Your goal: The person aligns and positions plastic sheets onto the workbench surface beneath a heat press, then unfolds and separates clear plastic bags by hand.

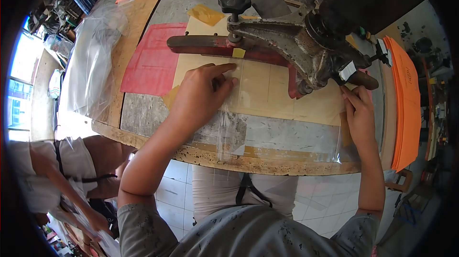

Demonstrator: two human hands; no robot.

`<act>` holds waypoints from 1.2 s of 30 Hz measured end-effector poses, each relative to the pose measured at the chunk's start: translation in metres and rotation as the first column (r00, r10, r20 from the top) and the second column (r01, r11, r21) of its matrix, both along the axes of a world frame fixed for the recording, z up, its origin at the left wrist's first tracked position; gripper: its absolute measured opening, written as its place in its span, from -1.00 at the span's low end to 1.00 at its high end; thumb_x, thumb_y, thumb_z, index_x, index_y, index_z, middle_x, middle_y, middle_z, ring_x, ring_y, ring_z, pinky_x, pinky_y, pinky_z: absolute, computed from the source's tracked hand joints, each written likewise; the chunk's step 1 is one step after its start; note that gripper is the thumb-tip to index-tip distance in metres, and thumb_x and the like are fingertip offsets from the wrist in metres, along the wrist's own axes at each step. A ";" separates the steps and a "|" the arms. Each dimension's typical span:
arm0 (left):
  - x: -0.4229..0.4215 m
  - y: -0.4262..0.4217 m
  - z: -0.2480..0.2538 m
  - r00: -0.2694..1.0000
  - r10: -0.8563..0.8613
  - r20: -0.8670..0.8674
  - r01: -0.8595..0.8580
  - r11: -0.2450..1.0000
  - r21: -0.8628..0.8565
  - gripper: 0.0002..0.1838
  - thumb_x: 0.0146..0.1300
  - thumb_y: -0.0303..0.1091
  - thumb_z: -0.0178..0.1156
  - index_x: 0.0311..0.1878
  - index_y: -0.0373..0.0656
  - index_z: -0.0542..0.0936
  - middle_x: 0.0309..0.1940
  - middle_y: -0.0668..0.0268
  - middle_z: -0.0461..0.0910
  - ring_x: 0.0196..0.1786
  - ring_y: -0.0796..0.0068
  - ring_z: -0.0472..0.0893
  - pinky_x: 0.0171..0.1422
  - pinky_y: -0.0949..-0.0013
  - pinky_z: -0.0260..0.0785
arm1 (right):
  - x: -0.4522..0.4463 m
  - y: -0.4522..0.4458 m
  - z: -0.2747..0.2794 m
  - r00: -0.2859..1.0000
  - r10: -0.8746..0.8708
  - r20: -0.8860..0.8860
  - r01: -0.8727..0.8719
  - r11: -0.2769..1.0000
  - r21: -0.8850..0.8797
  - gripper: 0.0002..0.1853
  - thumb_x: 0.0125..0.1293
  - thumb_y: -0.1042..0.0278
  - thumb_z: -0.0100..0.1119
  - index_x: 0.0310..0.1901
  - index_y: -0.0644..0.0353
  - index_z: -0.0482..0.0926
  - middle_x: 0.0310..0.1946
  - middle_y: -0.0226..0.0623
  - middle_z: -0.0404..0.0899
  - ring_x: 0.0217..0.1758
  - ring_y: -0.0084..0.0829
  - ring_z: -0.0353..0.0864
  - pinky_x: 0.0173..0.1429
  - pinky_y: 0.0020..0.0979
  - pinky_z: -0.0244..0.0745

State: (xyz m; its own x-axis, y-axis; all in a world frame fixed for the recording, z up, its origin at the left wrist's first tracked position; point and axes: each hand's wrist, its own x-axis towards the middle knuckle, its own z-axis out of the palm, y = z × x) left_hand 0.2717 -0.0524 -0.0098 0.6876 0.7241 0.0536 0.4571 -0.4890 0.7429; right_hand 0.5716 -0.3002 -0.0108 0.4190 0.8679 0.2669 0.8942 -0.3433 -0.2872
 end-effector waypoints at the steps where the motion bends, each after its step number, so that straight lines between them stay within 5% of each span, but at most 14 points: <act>1: 0.000 0.000 0.000 1.000 0.003 -0.003 -0.003 1.000 -0.005 -0.62 0.40 -0.28 0.39 0.22 -0.17 0.74 -0.38 0.19 0.74 -0.41 0.54 0.60 -0.19 0.36 0.50 | 0.001 0.000 -0.001 1.000 0.003 -0.001 -0.003 1.000 0.006 -0.58 0.39 0.65 0.26 0.24 0.14 0.73 -0.22 -0.17 0.47 -0.22 -0.23 0.61 -0.06 -0.21 0.54; 5: 0.002 -0.003 0.006 1.000 0.025 0.003 -0.024 0.999 -0.027 -0.65 0.33 -0.35 0.39 0.14 -0.25 0.76 -0.39 0.03 0.74 -0.38 0.16 0.71 -0.13 0.19 0.57 | 0.001 0.000 -0.002 1.000 0.011 -0.010 -0.010 1.000 0.013 -0.57 0.37 0.67 0.26 0.24 0.14 0.73 -0.21 -0.17 0.48 -0.22 -0.23 0.62 -0.05 -0.21 0.55; 20: 0.003 -0.001 0.006 1.000 0.018 0.021 -0.017 0.999 -0.045 -0.65 0.35 -0.33 0.39 0.15 -0.23 0.76 -0.37 0.04 0.76 -0.35 0.19 0.74 -0.10 0.20 0.58 | 0.000 0.001 0.001 1.000 0.017 0.001 -0.017 1.000 0.002 -0.72 0.47 0.59 0.25 0.16 0.31 0.74 -0.23 -0.21 0.44 -0.20 -0.30 0.51 -0.11 -0.27 0.46; 23: 0.001 0.002 0.004 1.000 -0.010 -0.018 0.009 0.999 -0.030 -0.60 0.40 -0.29 0.38 0.25 -0.19 0.72 -0.35 0.15 0.76 -0.34 0.48 0.71 -0.12 0.32 0.55 | 0.000 0.001 0.003 1.000 0.021 0.008 -0.021 1.000 0.007 -0.72 0.45 0.60 0.26 0.15 0.31 0.74 -0.23 -0.19 0.44 -0.17 -0.27 0.52 -0.10 -0.25 0.47; 33: 0.003 -0.001 0.000 0.999 0.034 -0.001 -0.034 0.995 -0.090 -0.65 0.39 -0.38 0.41 0.19 -0.28 0.73 -0.42 0.35 0.69 -0.36 0.64 0.56 -0.21 0.42 0.44 | 0.001 -0.002 0.002 0.999 0.028 0.018 -0.028 0.999 0.033 -0.64 0.38 0.61 0.29 0.18 0.20 0.73 -0.21 -0.17 0.50 -0.20 -0.16 0.65 -0.09 -0.12 0.55; 36: 0.004 -0.001 0.000 0.999 0.033 0.006 -0.033 0.998 -0.047 -0.63 0.36 -0.31 0.40 0.19 -0.19 0.75 -0.40 0.16 0.75 -0.38 0.43 0.68 -0.16 0.30 0.53 | -0.001 -0.002 0.001 1.000 0.019 -0.018 -0.018 0.998 0.060 -0.66 0.37 0.61 0.30 0.16 0.19 0.74 -0.21 -0.17 0.51 -0.20 -0.16 0.66 -0.10 -0.13 0.57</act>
